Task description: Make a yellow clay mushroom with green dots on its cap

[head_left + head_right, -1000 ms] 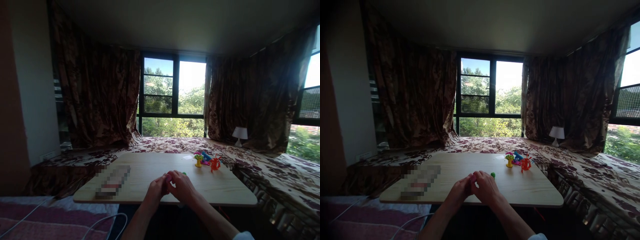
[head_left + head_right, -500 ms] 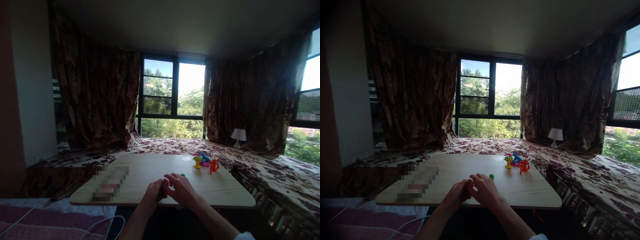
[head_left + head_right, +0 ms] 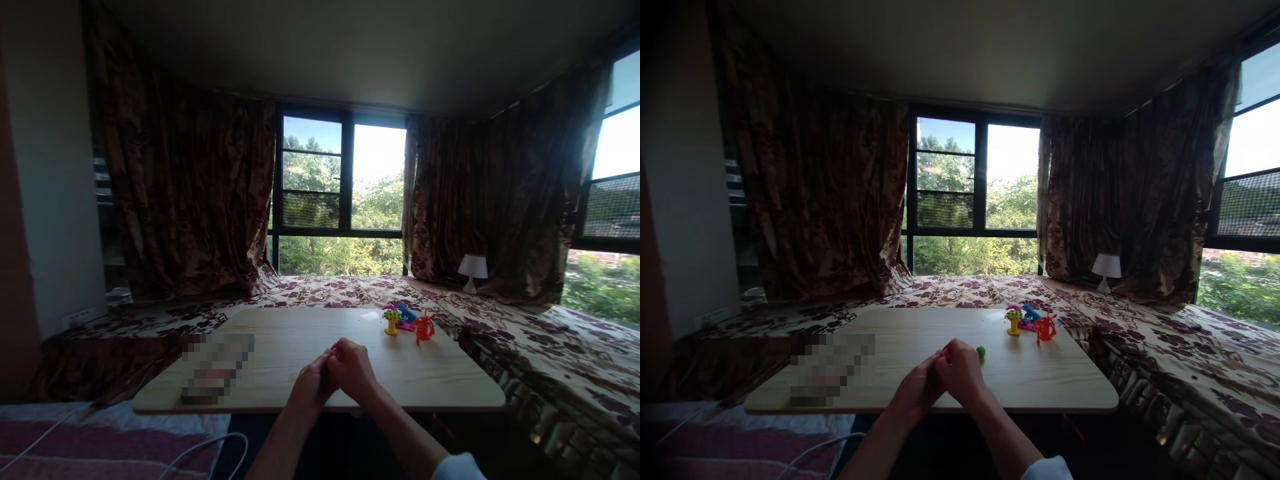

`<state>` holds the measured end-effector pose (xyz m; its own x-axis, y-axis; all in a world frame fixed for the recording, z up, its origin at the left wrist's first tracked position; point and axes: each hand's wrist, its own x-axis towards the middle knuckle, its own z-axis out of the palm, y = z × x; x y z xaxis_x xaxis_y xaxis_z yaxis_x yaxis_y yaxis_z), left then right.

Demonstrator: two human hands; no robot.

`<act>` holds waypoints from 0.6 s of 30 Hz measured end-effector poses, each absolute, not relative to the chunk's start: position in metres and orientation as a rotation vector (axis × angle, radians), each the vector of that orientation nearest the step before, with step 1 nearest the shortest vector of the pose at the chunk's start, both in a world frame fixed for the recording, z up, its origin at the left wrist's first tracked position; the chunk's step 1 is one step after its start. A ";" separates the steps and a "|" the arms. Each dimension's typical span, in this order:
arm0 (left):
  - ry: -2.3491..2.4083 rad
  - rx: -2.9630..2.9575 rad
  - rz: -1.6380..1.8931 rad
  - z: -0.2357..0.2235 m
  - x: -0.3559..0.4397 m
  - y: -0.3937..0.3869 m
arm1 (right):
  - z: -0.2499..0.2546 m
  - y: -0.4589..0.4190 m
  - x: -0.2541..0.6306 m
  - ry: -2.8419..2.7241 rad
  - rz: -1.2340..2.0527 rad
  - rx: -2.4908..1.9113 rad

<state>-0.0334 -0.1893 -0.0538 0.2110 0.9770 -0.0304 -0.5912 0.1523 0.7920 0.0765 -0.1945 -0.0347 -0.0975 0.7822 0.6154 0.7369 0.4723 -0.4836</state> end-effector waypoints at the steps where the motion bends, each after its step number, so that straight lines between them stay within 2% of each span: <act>1: 0.656 0.735 1.244 -0.054 -0.034 -0.188 | -0.034 -0.195 0.078 -1.845 0.127 -1.236; 6: 0.719 0.767 1.238 -0.056 -0.039 -0.190 | -0.022 -0.205 0.090 -1.999 0.229 -1.025; 18: 0.656 1.265 1.110 -0.040 -0.049 -0.214 | -0.015 -0.214 0.107 -2.128 0.149 -1.032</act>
<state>-0.0493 -0.2140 -0.0399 0.3717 0.9112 0.1778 -0.2841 -0.0707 0.9562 0.1071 -0.2137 -0.0147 -0.3908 0.7154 0.5792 0.6276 0.6674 -0.4009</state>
